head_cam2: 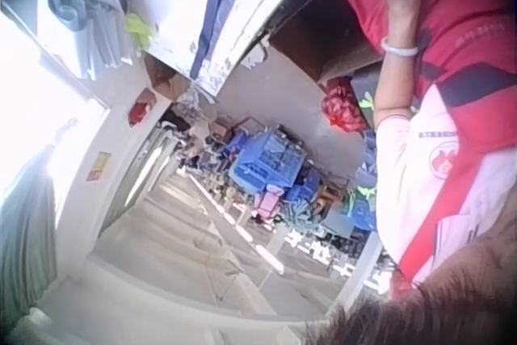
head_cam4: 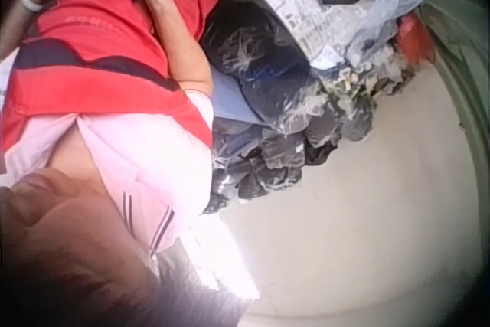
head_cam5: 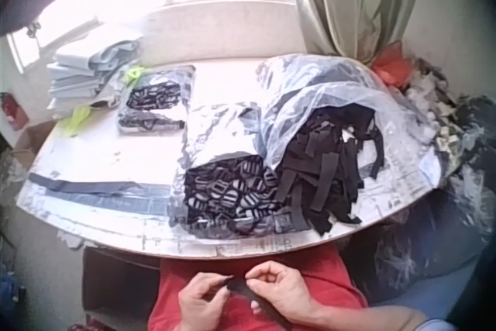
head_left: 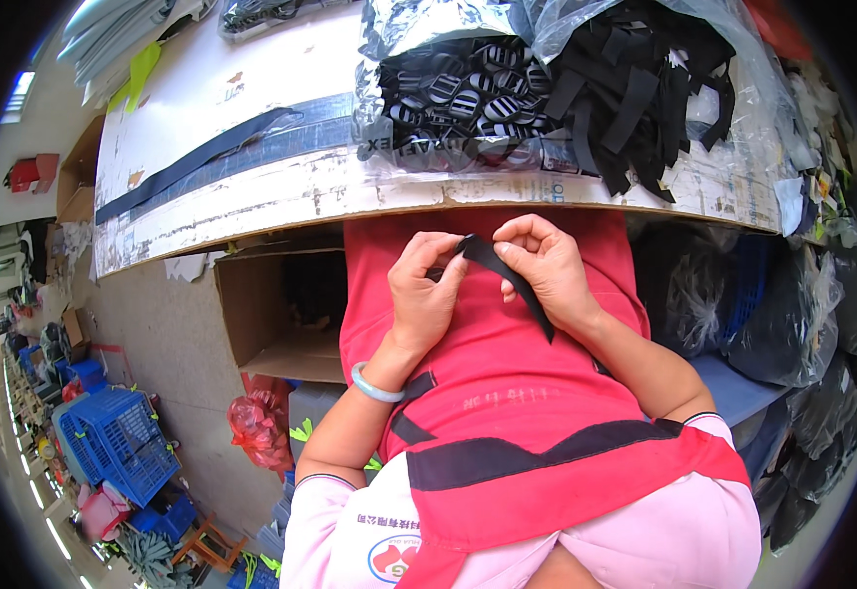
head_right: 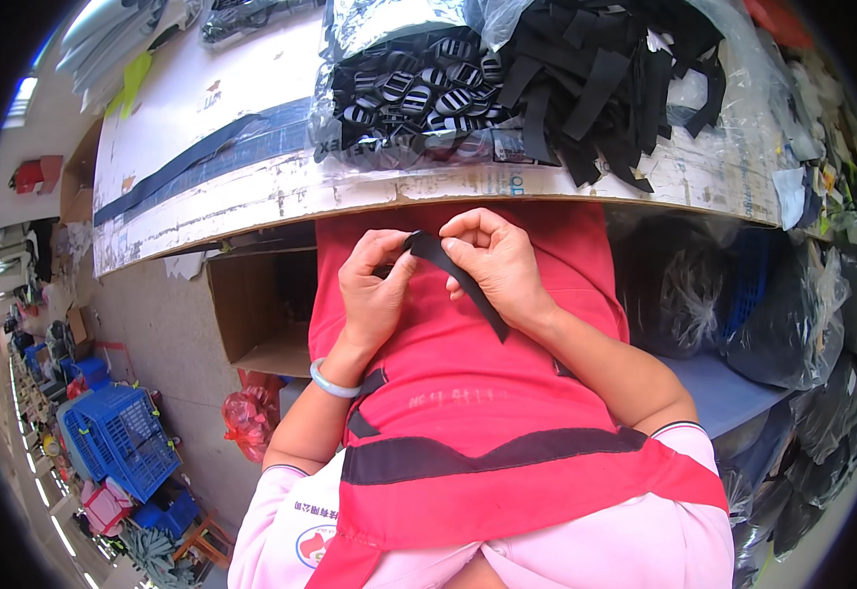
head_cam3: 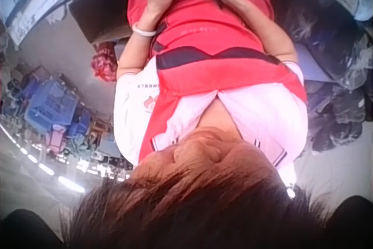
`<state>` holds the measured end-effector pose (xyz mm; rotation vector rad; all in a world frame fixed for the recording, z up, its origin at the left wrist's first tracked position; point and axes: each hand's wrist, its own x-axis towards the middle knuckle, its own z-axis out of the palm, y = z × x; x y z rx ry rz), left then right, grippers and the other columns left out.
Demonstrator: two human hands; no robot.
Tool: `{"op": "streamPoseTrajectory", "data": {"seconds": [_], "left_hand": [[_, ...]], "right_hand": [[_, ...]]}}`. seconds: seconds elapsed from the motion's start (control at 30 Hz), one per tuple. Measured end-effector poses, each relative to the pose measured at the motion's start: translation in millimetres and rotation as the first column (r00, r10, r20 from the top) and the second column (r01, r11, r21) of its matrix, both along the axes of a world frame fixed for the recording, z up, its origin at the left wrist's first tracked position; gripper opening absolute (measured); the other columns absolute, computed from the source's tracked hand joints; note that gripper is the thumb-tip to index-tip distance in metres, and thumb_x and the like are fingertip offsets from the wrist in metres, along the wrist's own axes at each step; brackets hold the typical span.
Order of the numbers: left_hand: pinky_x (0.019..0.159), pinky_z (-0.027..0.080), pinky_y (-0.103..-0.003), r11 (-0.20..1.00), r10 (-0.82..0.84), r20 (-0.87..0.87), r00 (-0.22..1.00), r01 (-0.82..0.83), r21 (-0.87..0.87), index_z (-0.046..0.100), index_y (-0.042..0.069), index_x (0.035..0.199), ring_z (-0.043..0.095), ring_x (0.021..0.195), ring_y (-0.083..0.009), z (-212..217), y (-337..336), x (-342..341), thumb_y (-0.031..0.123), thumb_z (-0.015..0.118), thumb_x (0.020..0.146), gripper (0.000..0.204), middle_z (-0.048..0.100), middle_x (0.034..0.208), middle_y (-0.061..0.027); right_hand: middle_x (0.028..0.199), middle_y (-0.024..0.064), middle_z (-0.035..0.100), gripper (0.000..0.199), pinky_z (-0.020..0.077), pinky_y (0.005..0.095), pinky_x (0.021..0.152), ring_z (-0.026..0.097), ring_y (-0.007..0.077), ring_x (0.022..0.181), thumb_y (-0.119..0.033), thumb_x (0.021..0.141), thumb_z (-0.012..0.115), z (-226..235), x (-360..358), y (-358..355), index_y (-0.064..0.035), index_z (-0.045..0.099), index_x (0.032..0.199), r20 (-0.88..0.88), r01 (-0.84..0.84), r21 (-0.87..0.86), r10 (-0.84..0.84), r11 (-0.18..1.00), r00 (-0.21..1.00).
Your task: The person is threading black plastic buckles onto black nylon straps.
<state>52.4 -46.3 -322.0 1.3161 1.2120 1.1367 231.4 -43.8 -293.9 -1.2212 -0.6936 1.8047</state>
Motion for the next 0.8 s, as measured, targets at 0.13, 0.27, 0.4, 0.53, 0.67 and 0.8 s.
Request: {"op": "streamPoseTrajectory", "data": {"seconds": [0.13,0.27,0.4,0.53,0.67,0.8], "left_hand": [[0.066,0.052,-0.025,0.980,0.028,-0.190,0.981,0.010,0.196,0.065,-0.001,0.102,0.064,0.076,-0.0153,-2.5,1.2,-0.2,-0.010,0.065,0.079,0.025,0.062,0.095,-0.0097],[0.065,0.051,-0.026,0.978,0.032,-0.200,0.979,0.011,0.207,0.065,0.000,0.102,0.063,0.074,-0.0166,-4.7,1.3,0.0,-0.011,0.065,0.077,0.028,0.062,0.094,-0.0107],[0.063,0.050,-0.026,0.994,0.016,-0.162,0.987,0.002,0.112,0.065,0.002,0.107,0.062,0.071,-0.0158,-6.8,0.2,-0.2,-0.011,0.066,0.076,0.033,0.062,0.092,-0.0089],[0.060,0.049,-0.025,0.991,0.051,-0.207,0.977,-0.024,0.134,0.060,0.005,0.122,0.061,0.069,-0.0135,-8.5,-0.1,3.4,-0.010,0.066,0.077,0.048,0.061,0.088,-0.0062],[0.059,0.049,-0.025,0.978,0.033,-0.254,0.967,0.021,0.207,0.053,0.007,0.132,0.060,0.066,-0.0132,-6.4,-1.7,5.0,-0.009,0.067,0.077,0.059,0.061,0.084,-0.0059],[0.061,0.050,-0.024,0.989,0.076,-0.144,0.987,-0.056,0.138,0.047,0.007,0.139,0.060,0.065,-0.0109,-4.6,-3.8,7.4,-0.008,0.069,0.078,0.066,0.064,0.084,-0.0059]], "right_hand": [[0.084,0.0057,0.064,0.016,0.0554,0.0238,0.054,0.064,0.0101,0.063,-0.006,0.094,0.061,1.0,-7.3,-0.7,0.0006,0.057,0.107,-0.055,0.067,0.082,-0.063,0.994,0.997],[0.085,0.0062,0.065,0.017,0.0560,0.0237,0.055,0.064,0.0107,0.064,-0.008,0.094,0.061,3.0,-9.2,1.4,0.0008,0.057,0.109,-0.063,0.031,0.095,-0.025,0.995,0.998],[0.089,0.0071,0.066,0.018,0.0564,0.0237,0.056,0.065,0.0113,0.065,-0.008,0.094,0.061,3.9,-7.3,2.2,0.0007,0.056,0.110,-0.038,-0.084,-0.001,0.084,0.996,0.996],[0.090,0.0073,0.066,0.019,0.0565,0.0240,0.056,0.065,0.0118,0.067,-0.007,0.094,0.061,-3.2,-6.0,1.6,0.0004,0.056,0.111,-0.024,-0.024,-0.001,0.024,1.000,0.999],[0.089,0.0069,0.066,0.019,0.0564,0.0245,0.056,0.065,0.0120,0.067,-0.006,0.094,0.060,-9.3,-9.9,2.6,0.0002,0.055,0.112,-0.055,0.017,0.055,-0.014,0.998,0.998],[0.089,0.0067,0.065,0.024,0.0560,0.0242,0.058,0.064,0.0117,0.067,-0.008,0.094,0.062,-13.7,-11.3,7.8,0.0007,0.054,0.114,-0.019,-0.002,0.085,0.004,0.996,1.000]]}}
